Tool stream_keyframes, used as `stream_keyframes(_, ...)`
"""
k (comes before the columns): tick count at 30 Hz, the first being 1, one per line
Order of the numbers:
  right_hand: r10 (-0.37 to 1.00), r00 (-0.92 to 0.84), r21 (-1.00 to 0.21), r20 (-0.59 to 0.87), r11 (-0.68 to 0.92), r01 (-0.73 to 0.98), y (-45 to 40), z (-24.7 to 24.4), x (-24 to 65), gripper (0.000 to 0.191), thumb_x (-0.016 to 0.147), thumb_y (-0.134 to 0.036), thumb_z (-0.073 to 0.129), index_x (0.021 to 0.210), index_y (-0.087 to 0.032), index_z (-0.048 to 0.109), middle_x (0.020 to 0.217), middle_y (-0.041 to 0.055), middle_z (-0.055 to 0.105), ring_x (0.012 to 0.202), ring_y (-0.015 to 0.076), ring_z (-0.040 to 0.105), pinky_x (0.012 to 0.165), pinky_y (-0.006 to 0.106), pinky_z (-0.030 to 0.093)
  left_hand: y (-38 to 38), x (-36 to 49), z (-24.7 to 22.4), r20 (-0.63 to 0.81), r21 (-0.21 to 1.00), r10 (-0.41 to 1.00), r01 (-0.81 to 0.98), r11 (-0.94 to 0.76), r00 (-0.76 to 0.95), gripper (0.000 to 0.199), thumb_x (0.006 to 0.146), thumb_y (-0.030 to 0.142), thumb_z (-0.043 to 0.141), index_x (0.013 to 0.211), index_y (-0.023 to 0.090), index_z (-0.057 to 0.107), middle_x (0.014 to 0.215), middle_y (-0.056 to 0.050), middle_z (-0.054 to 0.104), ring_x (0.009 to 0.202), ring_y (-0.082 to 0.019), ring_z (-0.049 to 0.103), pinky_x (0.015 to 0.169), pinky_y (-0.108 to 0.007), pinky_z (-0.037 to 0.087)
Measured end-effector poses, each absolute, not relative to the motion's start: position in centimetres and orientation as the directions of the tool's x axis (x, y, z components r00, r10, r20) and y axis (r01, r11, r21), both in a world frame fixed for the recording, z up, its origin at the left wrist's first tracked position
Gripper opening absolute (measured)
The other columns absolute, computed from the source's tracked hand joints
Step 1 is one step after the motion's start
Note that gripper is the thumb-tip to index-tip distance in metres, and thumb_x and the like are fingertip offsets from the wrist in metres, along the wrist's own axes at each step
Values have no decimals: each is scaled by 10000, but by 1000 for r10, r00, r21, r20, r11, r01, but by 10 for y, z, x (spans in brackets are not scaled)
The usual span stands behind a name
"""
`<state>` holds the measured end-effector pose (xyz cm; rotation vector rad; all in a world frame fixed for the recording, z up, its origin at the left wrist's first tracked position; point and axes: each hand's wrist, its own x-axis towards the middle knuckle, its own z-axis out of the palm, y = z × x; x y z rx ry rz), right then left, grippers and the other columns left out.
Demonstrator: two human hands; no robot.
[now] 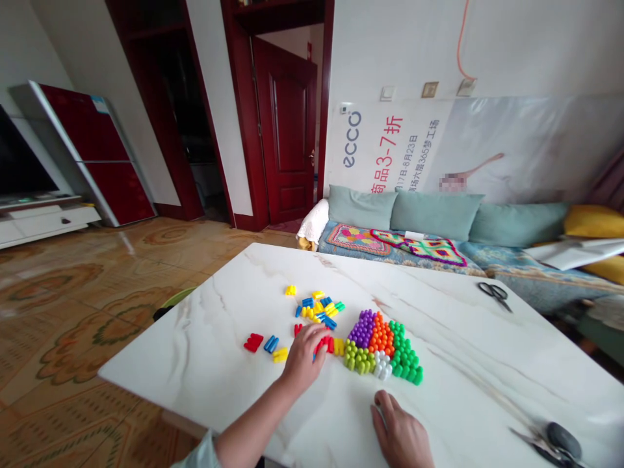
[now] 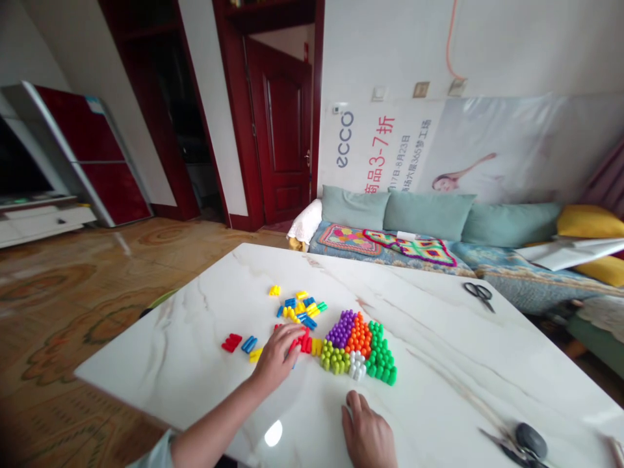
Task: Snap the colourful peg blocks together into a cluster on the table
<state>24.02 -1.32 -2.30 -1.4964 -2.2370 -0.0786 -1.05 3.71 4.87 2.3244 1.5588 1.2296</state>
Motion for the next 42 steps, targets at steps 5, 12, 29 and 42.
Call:
stream_keyframes(5,882,-302,-218,362,395,892,-13,-24,240,87,933,-283,372,896,-246,441,781,15,667,561,165,651,472,257,364,128,10,64,412,279,870,871,-405,272,419,803,151,550,1219,203,532,1213,-73,579,1208,-225,456,1079,-404,329)
stream_keyframes(12,902,-293,-186,318,362,913,-16,-15,235,82,929,-243,373,891,-231,445,766,11,646,589,149,630,512,257,323,192,42,33,324,252,908,901,-353,265,368,734,38,542,1060,196,608,899,-73,653,1072,-264,524,1083,-515,224)
stream_keyframes(29,946,-238,-245,219,290,925,-22,-3,231,356,924,-396,449,1208,-182,447,972,80,673,730,189,649,622,272,384,65,39,47,396,572,831,603,-556,390,167,837,158,520,958,208,625,949,-42,645,895,-182,604,815,-304,500)
stream_keyframes(42,894,-360,-364,267,439,821,-22,7,231,130,896,-186,459,902,-192,588,955,46,576,790,137,585,709,223,435,-15,57,8,322,729,891,517,-448,318,169,789,145,573,928,210,643,879,-32,626,745,-155,602,679,-267,515)
